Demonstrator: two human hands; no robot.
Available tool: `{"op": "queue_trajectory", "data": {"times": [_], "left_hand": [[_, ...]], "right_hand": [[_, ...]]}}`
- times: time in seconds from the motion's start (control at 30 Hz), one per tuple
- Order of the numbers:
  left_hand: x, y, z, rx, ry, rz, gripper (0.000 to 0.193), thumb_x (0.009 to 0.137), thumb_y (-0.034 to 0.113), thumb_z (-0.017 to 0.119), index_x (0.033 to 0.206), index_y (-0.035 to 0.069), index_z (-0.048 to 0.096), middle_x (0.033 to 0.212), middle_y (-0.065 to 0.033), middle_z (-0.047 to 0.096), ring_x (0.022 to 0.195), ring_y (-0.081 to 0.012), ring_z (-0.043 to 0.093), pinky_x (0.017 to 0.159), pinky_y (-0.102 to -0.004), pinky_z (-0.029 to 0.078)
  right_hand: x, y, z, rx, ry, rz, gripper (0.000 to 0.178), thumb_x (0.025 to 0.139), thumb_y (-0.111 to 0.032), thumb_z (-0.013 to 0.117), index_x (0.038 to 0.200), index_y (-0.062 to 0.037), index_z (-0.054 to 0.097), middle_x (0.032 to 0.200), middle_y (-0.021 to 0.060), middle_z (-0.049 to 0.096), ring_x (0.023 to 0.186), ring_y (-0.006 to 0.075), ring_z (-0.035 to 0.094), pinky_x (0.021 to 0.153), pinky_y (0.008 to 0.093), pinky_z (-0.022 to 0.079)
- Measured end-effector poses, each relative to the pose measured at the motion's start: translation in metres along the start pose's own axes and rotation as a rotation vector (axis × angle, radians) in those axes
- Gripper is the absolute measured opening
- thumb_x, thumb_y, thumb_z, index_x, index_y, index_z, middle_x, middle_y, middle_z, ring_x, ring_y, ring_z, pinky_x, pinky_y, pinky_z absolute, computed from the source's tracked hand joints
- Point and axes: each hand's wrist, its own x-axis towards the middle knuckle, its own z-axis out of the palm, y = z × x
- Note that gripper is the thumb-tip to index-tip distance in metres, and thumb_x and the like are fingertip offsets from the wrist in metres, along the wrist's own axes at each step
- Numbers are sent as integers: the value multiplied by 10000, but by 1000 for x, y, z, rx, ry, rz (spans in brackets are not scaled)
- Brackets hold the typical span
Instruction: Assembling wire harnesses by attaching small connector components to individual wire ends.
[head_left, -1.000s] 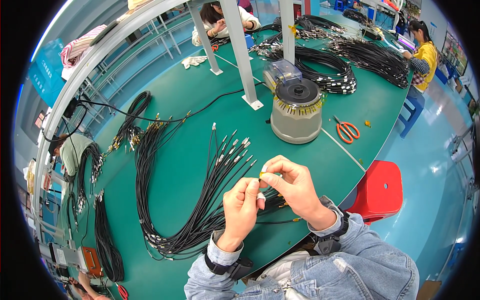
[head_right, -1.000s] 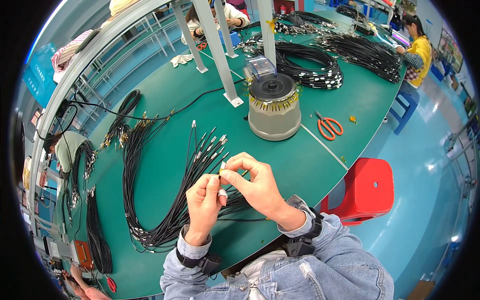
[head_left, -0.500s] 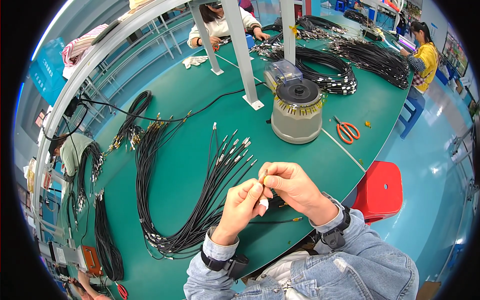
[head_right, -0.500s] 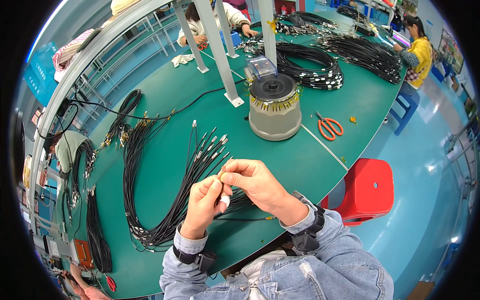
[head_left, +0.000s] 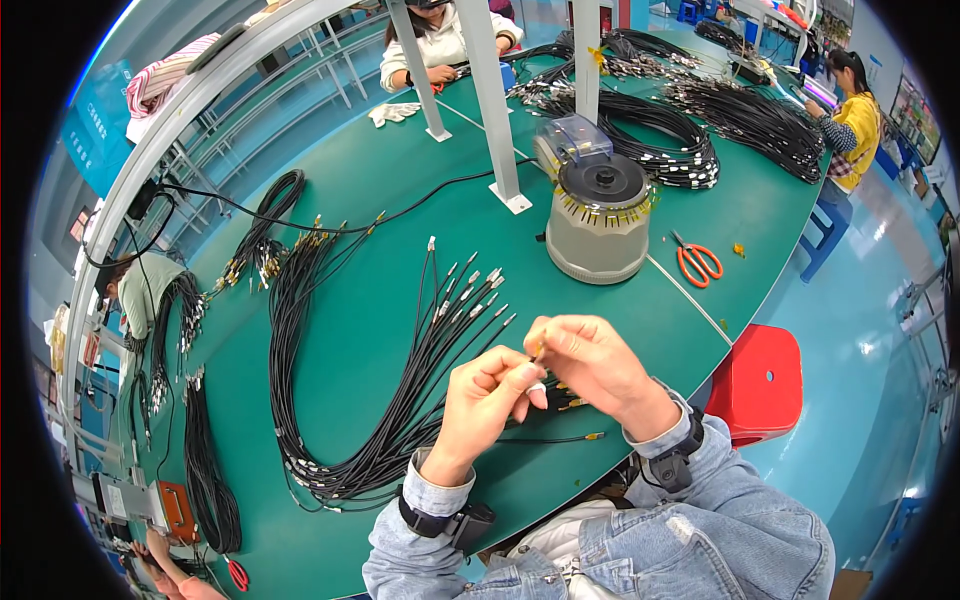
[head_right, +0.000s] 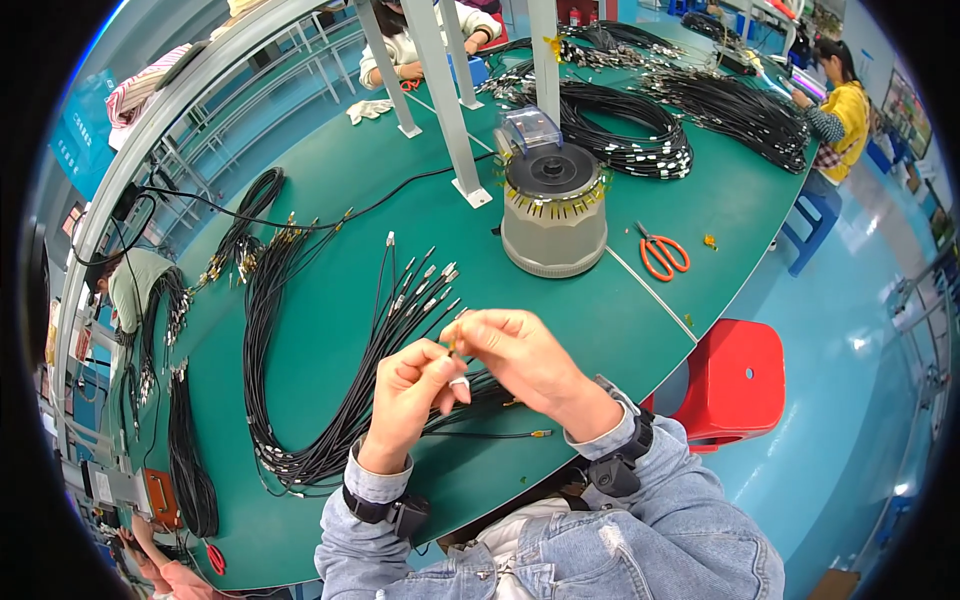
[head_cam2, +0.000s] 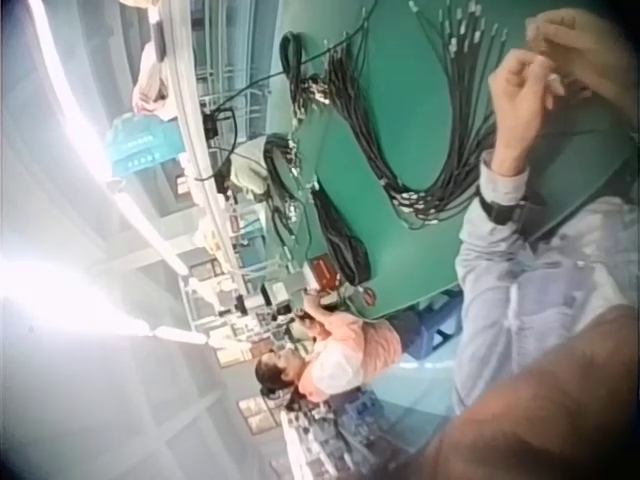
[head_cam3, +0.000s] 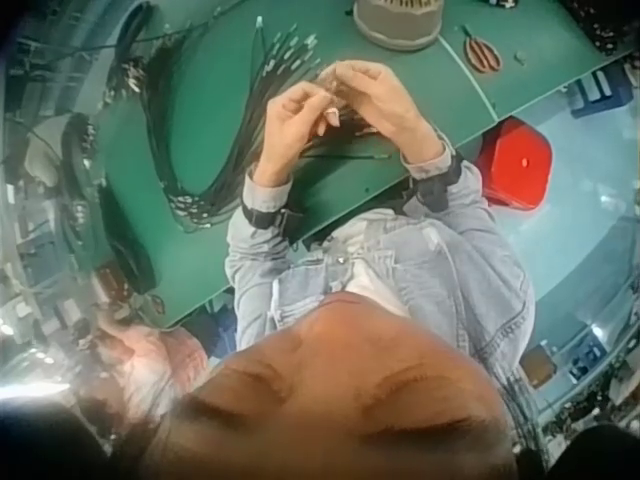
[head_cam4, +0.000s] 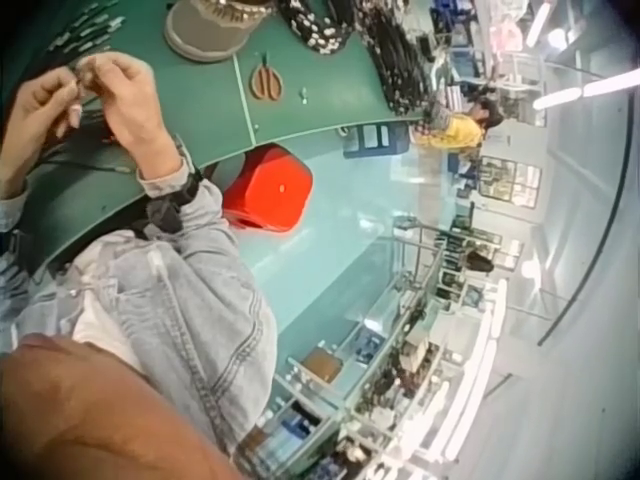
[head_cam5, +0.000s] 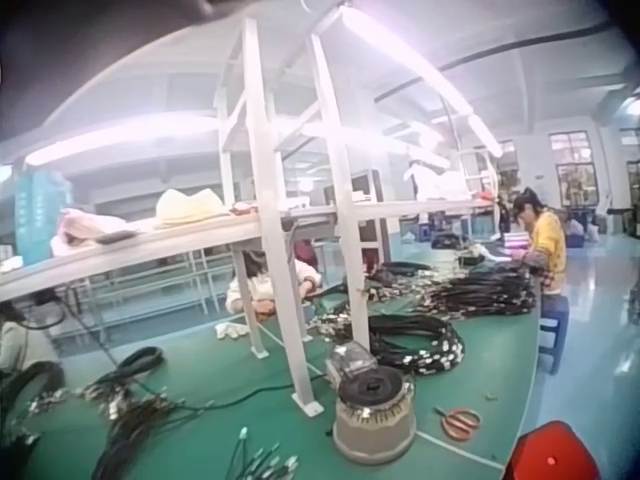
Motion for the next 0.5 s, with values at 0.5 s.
{"op": "queue_trajectory", "data": {"times": [0.5], "left_hand": [[31, -68, -59, 1342, 382, 215, 148, 718, 99, 687, 829, 33, 614, 894, -102, 560, 867, -282, 538, 732, -372, 446]], "right_hand": [[16, -102, -110, -707, 501, -313, 171, 886, -146, 546, 924, 0, 625, 784, 4, 567, 739, 70, 499, 682, 221, 409]]}}
